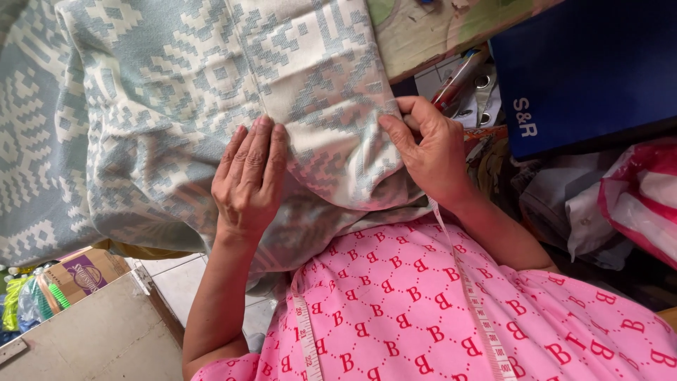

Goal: The person is folding and aligning the edge of a curtain fabric to prepare it for sewing a hem.

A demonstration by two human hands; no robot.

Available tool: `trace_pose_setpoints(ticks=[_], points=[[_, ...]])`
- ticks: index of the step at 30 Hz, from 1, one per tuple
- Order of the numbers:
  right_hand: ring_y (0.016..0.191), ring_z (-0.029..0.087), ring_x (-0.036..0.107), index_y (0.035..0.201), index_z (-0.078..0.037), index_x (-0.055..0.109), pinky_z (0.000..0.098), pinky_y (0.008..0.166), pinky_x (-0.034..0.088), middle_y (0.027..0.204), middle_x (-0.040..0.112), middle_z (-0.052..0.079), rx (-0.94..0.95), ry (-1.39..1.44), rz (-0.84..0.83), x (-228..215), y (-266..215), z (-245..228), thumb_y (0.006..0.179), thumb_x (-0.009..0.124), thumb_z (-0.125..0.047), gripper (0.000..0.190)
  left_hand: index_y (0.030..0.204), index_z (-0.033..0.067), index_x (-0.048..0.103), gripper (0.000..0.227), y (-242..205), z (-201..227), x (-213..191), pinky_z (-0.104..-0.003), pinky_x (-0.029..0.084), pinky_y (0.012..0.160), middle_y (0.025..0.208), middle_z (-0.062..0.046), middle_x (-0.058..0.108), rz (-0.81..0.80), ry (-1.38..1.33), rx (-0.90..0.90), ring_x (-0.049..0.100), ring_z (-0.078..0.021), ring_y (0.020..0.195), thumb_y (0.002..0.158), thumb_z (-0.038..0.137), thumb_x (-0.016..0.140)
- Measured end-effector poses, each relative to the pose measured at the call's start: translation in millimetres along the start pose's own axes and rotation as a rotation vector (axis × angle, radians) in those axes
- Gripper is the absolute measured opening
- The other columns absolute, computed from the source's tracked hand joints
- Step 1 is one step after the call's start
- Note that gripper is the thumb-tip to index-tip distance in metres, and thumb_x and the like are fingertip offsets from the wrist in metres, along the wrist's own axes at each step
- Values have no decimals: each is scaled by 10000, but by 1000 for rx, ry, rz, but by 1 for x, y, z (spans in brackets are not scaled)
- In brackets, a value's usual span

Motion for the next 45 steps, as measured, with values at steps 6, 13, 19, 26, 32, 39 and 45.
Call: trace_pose_setpoints(ticks=[6, 13, 19, 26, 32, 39, 45], points=[[635, 195, 693, 1103, -88, 726, 312, 674, 561, 629, 650, 35, 14, -81, 4, 2, -5, 11, 1027, 746, -215, 149, 1016, -2, 765, 96, 7, 0, -2, -477, 574, 1020, 1210, -230, 741, -111, -147, -67, 709, -360, 1166, 996, 45, 684], [726, 263, 731, 1126, -75, 713, 360, 725, 572, 675, 664, 53, -38, -105, 24, 0, -4, -6, 1036, 735, -208, 162, 1056, 75, 724, 172, 64, -25, 26, -448, 567, 917, 1081, -132, 726, -197, -173, -10, 708, -335, 1044, 949, 80, 590], [671, 243, 661, 1156, -111, 636, 401, 666, 496, 806, 696, -13, -124, -338, 57, 3, -7, -10, 1018, 731, -253, 219, 1658, 93, 223, 537, 92, -18, 114, -527, 90, 1284, 1721, -171, 287, -757, -466, -10, 191, -362, 1587, 1225, 279, 481], [686, 184, 636, 1218, -75, 619, 349, 697, 499, 791, 665, -25, -144, -284, 45, 8, -12, -4, 1010, 758, -238, 299, 1683, 145, 210, 646, 80, -15, 123, -561, -21, 1248, 1744, -143, 225, -792, -485, 54, 106, -348, 1589, 1154, 515, 164], [756, 165, 672, 1294, -102, 566, 348, 734, 513, 824, 683, -51, -43, -278, 30, 8, -15, 2, 991, 775, -270, 405, 1680, 168, 238, 681, 80, -3, 106, -581, -24, 1254, 1735, -132, 213, -789, -526, 126, 83, -362, 1575, 1123, 541, 122], [766, 140, 701, 1317, -106, 548, 323, 750, 525, 824, 697, -57, -23, -245, 42, 3, -18, -6, 994, 763, -281, 426, 1672, 201, 254, 555, 70, 4, 95, -594, 18, 1265, 1730, -92, 239, -784, -549, 185, 119, -364, 1579, 1175, 447, 230], [746, 159, 702, 1328, -130, 557, 323, 736, 517, 865, 736, -57, -3, -282, 17, 0, -20, 1, 983, 769, -303, 440, 1673, 300, 124, 519, 58, 9, 96, -556, -42, 1268, 1761, -50, 159, -858, -470, 185, 44, -338, 1589, 1214, 435, 324]])
Point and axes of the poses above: each hand's wrist, its own y-axis towards the middle knuckle, its own x-axis out of the palm, z = x × y, the point moved 7 cm from there along y, towards the middle knuckle
